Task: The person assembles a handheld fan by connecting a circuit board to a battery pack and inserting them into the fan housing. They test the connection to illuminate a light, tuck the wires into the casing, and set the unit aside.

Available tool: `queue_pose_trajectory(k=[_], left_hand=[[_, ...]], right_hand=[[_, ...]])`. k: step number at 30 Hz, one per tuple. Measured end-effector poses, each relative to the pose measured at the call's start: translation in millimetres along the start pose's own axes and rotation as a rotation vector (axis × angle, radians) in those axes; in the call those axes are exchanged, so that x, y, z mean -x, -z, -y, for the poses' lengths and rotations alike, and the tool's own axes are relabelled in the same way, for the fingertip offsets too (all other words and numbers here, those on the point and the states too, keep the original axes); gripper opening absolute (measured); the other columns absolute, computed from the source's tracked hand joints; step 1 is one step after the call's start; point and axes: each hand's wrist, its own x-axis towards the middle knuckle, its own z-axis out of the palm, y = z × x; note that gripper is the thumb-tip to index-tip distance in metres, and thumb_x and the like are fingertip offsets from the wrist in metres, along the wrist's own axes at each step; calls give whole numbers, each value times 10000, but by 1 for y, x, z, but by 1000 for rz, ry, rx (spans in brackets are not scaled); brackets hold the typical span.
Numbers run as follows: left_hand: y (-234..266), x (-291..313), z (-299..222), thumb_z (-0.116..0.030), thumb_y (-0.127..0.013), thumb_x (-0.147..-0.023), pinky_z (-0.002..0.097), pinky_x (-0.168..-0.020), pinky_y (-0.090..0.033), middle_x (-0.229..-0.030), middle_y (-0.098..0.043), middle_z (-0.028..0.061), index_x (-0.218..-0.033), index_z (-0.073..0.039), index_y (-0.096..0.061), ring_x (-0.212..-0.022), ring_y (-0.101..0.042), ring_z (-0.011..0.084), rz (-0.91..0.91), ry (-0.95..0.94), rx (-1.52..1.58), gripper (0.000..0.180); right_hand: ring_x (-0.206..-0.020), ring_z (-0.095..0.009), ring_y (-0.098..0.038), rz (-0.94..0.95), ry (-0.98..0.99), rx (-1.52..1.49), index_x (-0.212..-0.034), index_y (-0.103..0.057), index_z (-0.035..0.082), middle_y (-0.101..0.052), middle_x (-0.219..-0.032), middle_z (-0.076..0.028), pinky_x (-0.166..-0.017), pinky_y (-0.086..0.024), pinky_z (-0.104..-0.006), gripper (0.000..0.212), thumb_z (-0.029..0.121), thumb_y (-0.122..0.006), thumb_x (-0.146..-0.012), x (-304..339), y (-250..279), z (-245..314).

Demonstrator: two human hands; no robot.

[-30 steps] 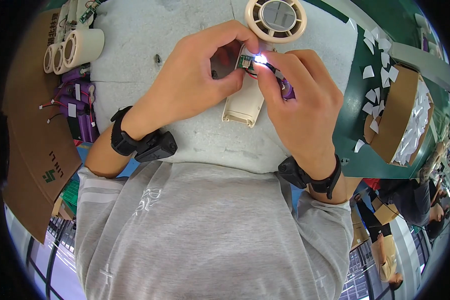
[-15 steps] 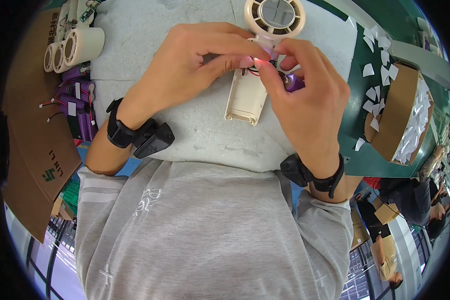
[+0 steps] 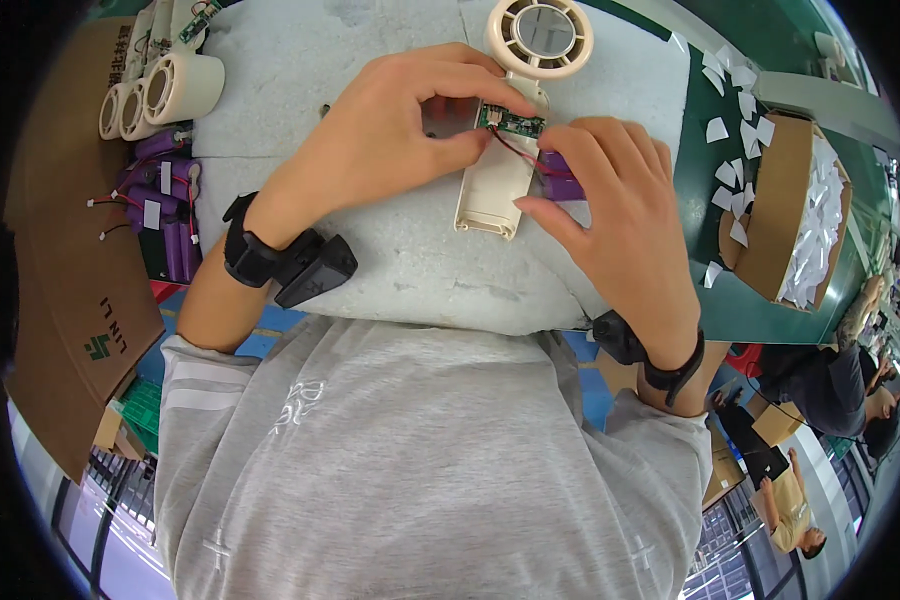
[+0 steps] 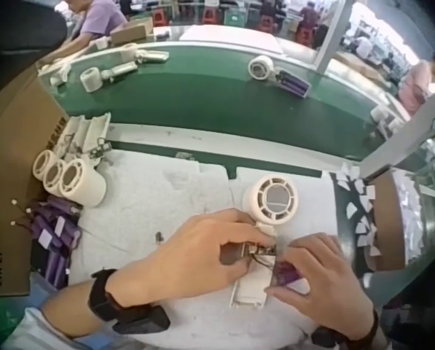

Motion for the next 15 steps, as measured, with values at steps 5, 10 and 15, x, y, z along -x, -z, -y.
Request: queue_pose_trajectory(k=[5, 10, 15], left_hand=[[-10, 2, -1, -11, -607, -724, 242, -639, -475, -945, -646, 41, -1002, -101, -710, -681, -565, 142, -66, 51, 2, 310], [-13, 2, 0, -3, -592, -719, 241, -632, -470, -938, -645, 33, -998, -104, -710, -669, -550, 131, -92, 30, 12, 319], [-11, 0, -12, -11, -615, -704, 312, -636, -494, -878, -629, 98, -936, -70, -708, -669, -588, 203, -93, 89, 43, 257]], right_hand=[[-903, -255, -611, -101, -7, 49, -857, -660, -10, -662, -942, -84, -779, -499, -343, 190, 52, -768, -713, 25, 4, -9], [-861, -265, -633, -78, -43, 27, -850, -670, -24, -675, -1011, -98, -751, -521, -340, 143, 4, -737, -727, 29, 2, -12], [-841, -270, -647, -95, 87, 128, -833, -664, -28, -677, -1021, -117, -728, -531, -340, 137, -4, -730, -716, 26, 7, -11]])
